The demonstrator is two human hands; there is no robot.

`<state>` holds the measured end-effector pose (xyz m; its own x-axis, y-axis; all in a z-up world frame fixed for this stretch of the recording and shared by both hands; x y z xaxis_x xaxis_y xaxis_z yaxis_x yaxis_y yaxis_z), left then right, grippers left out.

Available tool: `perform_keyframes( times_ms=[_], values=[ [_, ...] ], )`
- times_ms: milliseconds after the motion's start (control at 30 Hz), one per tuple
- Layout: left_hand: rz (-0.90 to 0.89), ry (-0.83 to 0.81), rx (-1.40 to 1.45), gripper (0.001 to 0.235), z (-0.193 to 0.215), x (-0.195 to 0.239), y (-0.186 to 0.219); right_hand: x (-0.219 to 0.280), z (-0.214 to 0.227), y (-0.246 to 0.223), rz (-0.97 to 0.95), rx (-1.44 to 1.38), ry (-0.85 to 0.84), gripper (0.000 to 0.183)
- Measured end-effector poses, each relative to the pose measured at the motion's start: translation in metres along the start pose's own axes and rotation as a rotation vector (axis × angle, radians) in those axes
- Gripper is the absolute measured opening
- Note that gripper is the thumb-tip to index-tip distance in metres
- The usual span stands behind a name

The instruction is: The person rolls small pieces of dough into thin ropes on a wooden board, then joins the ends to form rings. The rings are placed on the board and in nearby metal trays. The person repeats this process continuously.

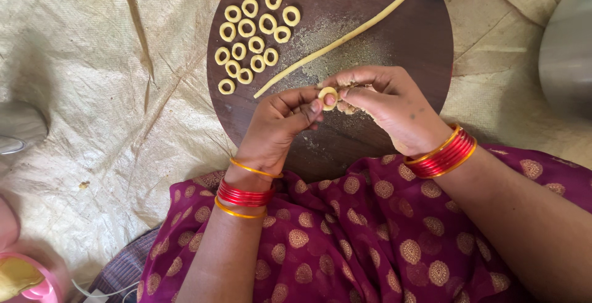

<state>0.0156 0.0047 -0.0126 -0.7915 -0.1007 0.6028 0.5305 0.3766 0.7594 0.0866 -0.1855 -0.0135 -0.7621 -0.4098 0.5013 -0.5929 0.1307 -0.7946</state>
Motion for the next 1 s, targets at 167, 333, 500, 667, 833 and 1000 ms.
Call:
perform_keyframes(
  times_ms=[167,333,500,667,833,1000],
  values=[
    [-0.026,0.108,-0.155,0.025,0.015,-0.002,0.007,-0.002,0.004,-0.001,0.0,0.074,0.052,0.025],
    [-0.109,0.635,-0.784,0.014,0.083,0.002,0.04,-0.005,0.007,-0.003,-0.027,0.092,0.123,0.023],
    [-0.39,0.788,-1.183,0.011,0.11,-0.006,0.037,-0.003,0.007,-0.002,-0.018,0.066,0.101,0.023],
    [-0.232,0.805,-1.206,0.01,0.106,-0.014,0.015,-0.005,0.008,-0.001,-0.036,0.092,0.116,0.023],
    [-0.192,0.82,-1.2,0.009,0.1,-0.019,0.007,-0.007,0.012,0.001,-0.02,0.118,0.117,0.024],
    [-0.339,0.81,-1.325,0.007,0.095,-0.02,0.007,-0.007,0.012,-0.002,0.289,0.448,0.125,0.022]
  ],
)
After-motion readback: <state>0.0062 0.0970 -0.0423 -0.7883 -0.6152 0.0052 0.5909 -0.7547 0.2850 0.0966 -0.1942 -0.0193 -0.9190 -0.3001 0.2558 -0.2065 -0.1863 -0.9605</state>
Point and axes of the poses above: each hand's wrist, its own x-axis away from the middle knuckle, its own z-axis out of the back of the hand, y = z × x, the point moved 2 cm from there along -x, towards the middle knuckle, and after that the axes turned 13 degrees about y, right-handed, at the moved point
